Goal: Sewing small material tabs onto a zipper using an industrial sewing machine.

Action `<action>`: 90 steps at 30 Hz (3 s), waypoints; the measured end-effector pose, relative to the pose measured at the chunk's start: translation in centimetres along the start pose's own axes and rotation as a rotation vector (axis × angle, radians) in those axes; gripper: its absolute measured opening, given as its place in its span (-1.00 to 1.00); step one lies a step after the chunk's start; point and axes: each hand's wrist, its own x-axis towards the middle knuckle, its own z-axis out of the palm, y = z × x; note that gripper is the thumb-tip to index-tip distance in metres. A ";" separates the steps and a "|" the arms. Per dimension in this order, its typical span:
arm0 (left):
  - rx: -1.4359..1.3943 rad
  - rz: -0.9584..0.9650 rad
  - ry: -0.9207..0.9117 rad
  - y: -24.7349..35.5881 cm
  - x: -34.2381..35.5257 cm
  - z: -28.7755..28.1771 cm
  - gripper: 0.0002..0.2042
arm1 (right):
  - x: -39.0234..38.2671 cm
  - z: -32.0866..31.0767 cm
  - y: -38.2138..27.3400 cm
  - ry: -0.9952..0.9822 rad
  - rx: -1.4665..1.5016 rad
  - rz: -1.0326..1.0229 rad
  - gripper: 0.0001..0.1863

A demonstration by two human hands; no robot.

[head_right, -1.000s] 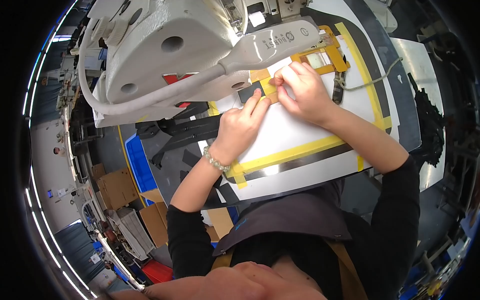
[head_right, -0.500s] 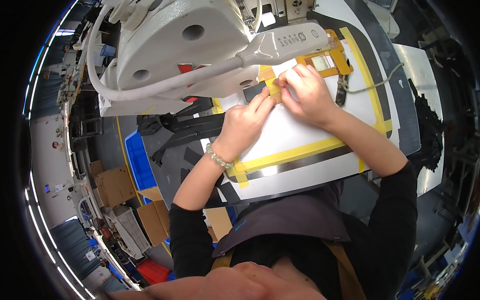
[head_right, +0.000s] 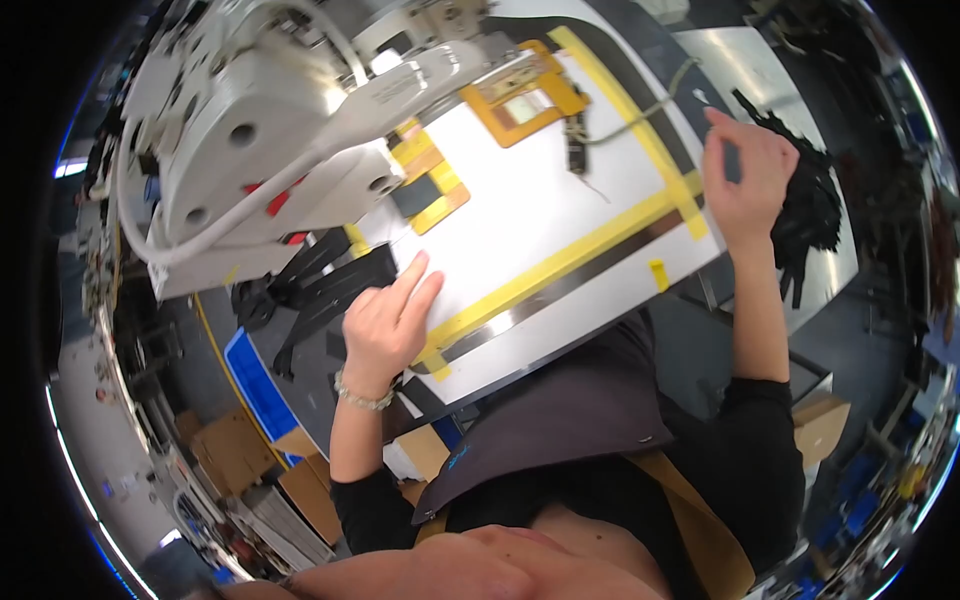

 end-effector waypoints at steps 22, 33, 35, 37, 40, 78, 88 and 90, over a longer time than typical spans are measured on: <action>-0.018 -0.051 -0.149 -0.1 -0.5 0.2 -0.83 | -28.8 0.3 27.2 0.105 -0.240 1.329 -0.80; 0.022 -0.165 -0.235 -1.0 -0.9 0.5 -0.84 | -22.7 0.0 33.1 -0.095 -0.625 1.201 -0.66; 0.016 -0.123 -0.233 -1.1 -0.2 0.7 -0.85 | -23.5 -0.8 35.0 -0.129 -0.614 1.278 -0.71; 0.014 -0.103 -0.226 -1.1 0.3 1.0 -0.86 | -24.2 -1.8 36.1 -0.158 -0.610 1.370 -0.76; 0.023 -0.071 -0.223 -0.8 0.7 0.8 -0.86 | -23.2 -2.0 35.4 -0.150 -0.618 1.314 -0.75; -2.057 -0.622 -0.552 7.9 6.9 3.2 -0.59 | 6.9 0.1 -1.7 -0.866 1.355 0.602 -0.79; -1.362 -0.616 -0.108 3.2 7.8 0.6 -0.44 | 4.8 3.0 -8.2 -1.593 1.585 0.559 -0.78; -1.320 -0.646 -0.272 2.6 7.5 0.6 -0.63 | 4.4 3.4 -9.8 -1.668 1.534 0.565 -0.74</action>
